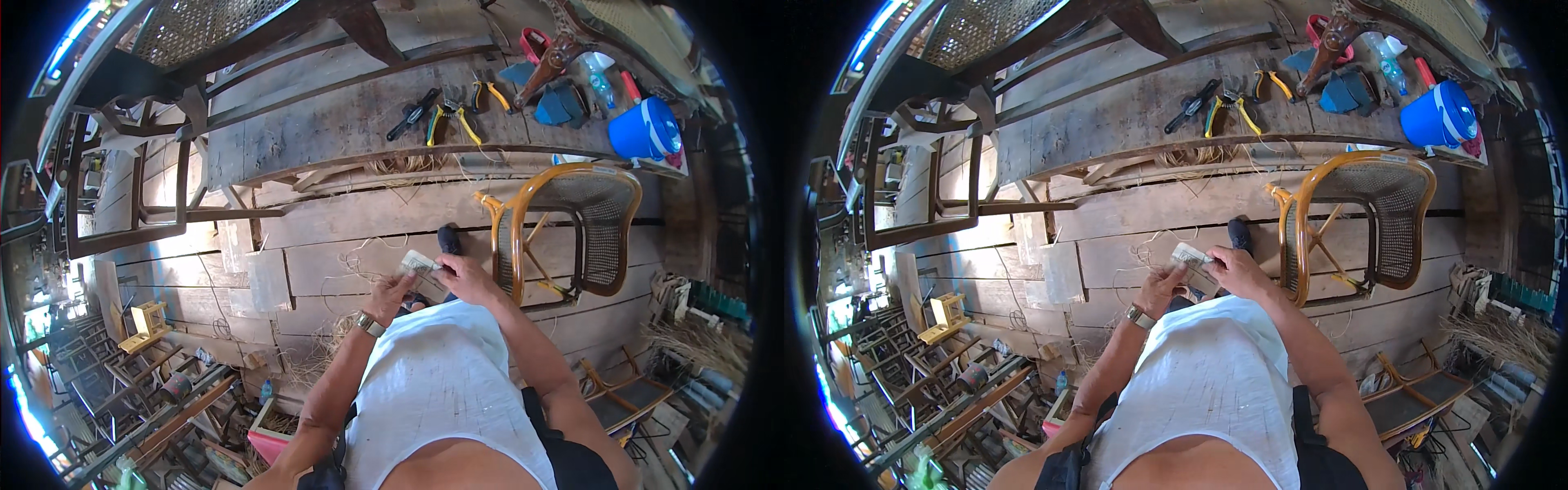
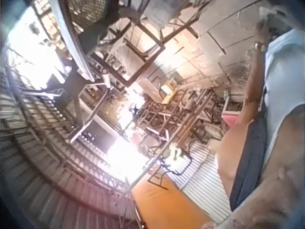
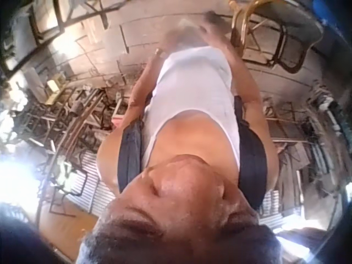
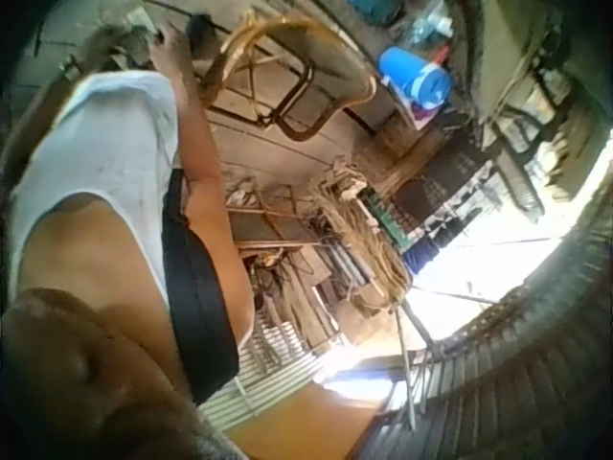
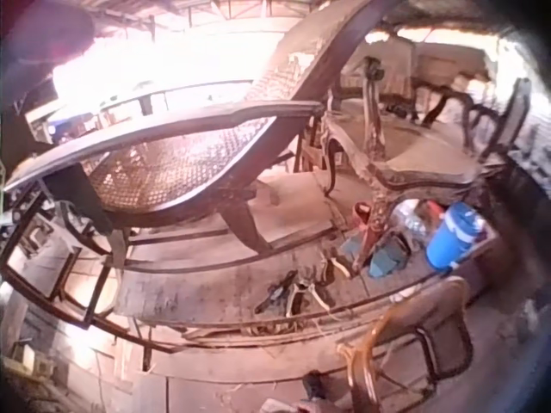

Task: The person retrieves a small red container and a dark rectangular object from a wooden table. They then use a pair of pliers to strip and cut thin natural fibers, likely rattan or cane, into smaller pieces. The person repeatedly handles the fibers and the pliers, working on the material on the floor.

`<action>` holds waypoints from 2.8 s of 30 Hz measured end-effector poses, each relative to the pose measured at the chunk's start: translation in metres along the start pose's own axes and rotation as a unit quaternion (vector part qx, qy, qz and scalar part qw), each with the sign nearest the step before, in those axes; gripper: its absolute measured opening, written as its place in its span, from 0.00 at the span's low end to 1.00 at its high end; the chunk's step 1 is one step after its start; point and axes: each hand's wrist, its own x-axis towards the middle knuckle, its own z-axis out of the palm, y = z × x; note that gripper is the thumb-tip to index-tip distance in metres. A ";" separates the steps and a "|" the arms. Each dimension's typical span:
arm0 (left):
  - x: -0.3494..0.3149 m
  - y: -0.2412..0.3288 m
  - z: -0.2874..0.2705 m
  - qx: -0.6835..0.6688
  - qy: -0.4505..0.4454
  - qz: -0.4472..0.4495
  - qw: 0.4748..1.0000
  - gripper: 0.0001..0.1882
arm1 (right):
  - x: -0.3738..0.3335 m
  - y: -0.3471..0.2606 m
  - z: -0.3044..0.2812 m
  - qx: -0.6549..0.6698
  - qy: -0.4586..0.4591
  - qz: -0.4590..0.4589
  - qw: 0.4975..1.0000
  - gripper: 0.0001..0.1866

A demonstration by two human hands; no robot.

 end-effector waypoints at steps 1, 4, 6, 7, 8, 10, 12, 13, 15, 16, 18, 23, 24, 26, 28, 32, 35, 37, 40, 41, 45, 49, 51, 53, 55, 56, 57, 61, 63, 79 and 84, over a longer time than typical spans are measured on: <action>0.004 0.000 0.003 0.026 0.014 0.066 0.997 0.20 | 0.003 0.004 0.002 -0.031 0.006 -0.008 0.999 0.12; 0.016 0.012 0.009 0.141 0.037 0.181 0.973 0.19 | 0.009 0.008 0.004 -0.081 0.012 -0.030 0.996 0.10; 0.019 0.036 0.008 0.272 0.028 0.147 0.951 0.18 | 0.012 0.011 0.007 -0.080 0.011 -0.042 0.996 0.09; 0.021 0.039 0.011 0.277 0.032 0.142 0.950 0.17 | 0.012 0.013 0.009 -0.070 0.009 -0.046 0.996 0.09; 0.024 0.042 0.015 0.281 0.035 0.137 0.949 0.16 | 0.014 0.014 0.011 -0.059 0.008 -0.050 0.997 0.09; 0.028 0.041 0.021 0.255 0.038 0.119 0.959 0.15 | 0.016 0.018 0.009 -0.036 0.010 -0.029 0.999 0.09; 0.037 0.034 0.022 0.193 0.043 0.093 0.976 0.15 | 0.016 0.018 0.007 -0.048 0.018 -0.020 0.998 0.08; 0.046 0.023 0.020 0.135 0.042 0.076 0.987 0.15 | 0.016 0.017 0.007 -0.070 0.024 -0.022 0.997 0.08; 0.061 0.006 0.023 0.018 0.040 0.039 0.998 0.15 | 0.013 0.013 0.005 -0.123 0.039 -0.016 0.992 0.07; 0.063 0.000 0.028 0.020 0.046 0.038 0.998 0.15 | 0.009 0.010 0.004 -0.154 0.048 -0.008 0.987 0.06; 0.067 -0.007 0.039 0.022 0.055 0.037 0.998 0.16 | 0.002 0.010 0.003 -0.177 0.082 -0.013 0.981 0.05; 0.107 -0.061 0.010 0.076 0.175 0.022 0.981 0.18 | -0.003 -0.018 -0.011 -0.125 0.130 -0.151 0.972 0.06; 0.115 -0.081 -0.011 0.165 0.248 0.027 0.954 0.19 | -0.005 -0.033 -0.021 -0.095 0.140 -0.143 0.975 0.06; 0.094 -0.055 -0.031 0.301 0.335 -0.008 0.893 0.19 | -0.008 -0.045 -0.047 -0.031 0.172 -0.124 0.977 0.05; 0.072 -0.025 -0.046 0.213 0.304 -0.022 0.928 0.16 | -0.007 -0.038 -0.080 0.014 0.248 -0.074 0.966 0.07; 0.100 -0.040 -0.063 0.038 0.217 -0.010 0.975 0.17 | -0.006 0.053 -0.132 0.287 0.346 0.122 0.885 0.08; 0.115 0.005 -0.002 0.137 0.079 0.033 0.987 0.19 | -0.028 0.090 -0.156 0.339 0.394 0.201 0.830 0.10; 0.133 0.057 0.064 0.196 -0.014 0.032 0.980 0.19 | -0.044 0.119 -0.159 0.390 0.372 0.186 0.822 0.10; 0.172 0.116 0.160 0.281 -0.136 0.108 0.944 0.14 | -0.066 0.129 -0.147 0.415 0.376 0.204 0.803 0.09; 0.192 0.127 0.189 0.223 -0.170 0.082 0.957 0.12 | -0.072 0.128 -0.145 0.414 0.384 0.214 0.797 0.08; 0.276 0.196 0.293 0.143 -0.264 0.132 0.944 0.09 | -0.096 0.103 -0.138 0.420 0.428 0.220 0.770 0.06; 0.325 0.278 0.361 -0.196 -0.193 0.057 0.960 0.15 | -0.122 0.119 -0.122 0.466 0.457 0.207 0.728 0.06; 0.334 0.275 0.357 0.034 -0.187 0.185 0.964 0.17 | -0.129 0.128 -0.116 0.467 0.466 0.208 0.722 0.08; 0.324 0.254 0.346 0.245 -0.175 0.280 0.912 0.17 | -0.134 0.134 -0.115 0.443 0.477 0.214 0.728 0.09; 0.289 0.204 0.318 0.384 -0.219 0.323 0.837 0.15 | -0.123 0.123 -0.118 0.407 0.492 0.226 0.736 0.11; 0.265 0.182 0.301 0.344 -0.260 0.265 0.862 0.14 | -0.114 0.116 -0.121 0.370 0.493 0.234 0.752 0.12; 0.240 0.161 0.281 0.302 -0.288 0.204 0.886 0.13 | -0.102 0.105 -0.128 0.329 0.489 0.241 0.771 0.13; 0.159 0.110 0.210 0.128 -0.260 -0.035 0.956 0.14 | -0.062 0.113 -0.118 0.233 0.415 0.184 0.860 0.13; 0.136 0.101 0.176 0.119 -0.195 -0.024 0.973 0.15 | -0.038 0.105 -0.104 0.228 0.356 0.148 0.894 0.13; 0.046 0.079 0.007 0.123 0.056 0.115 0.984 0.17 | 0.041 -0.013 -0.012 0.038 0.161 -0.007 0.986 0.08; 0.025 0.070 0.002 0.257 0.093 0.178 0.945 0.16 | 0.047 -0.033 -0.004 -0.107 0.067 -0.064 0.990 0.12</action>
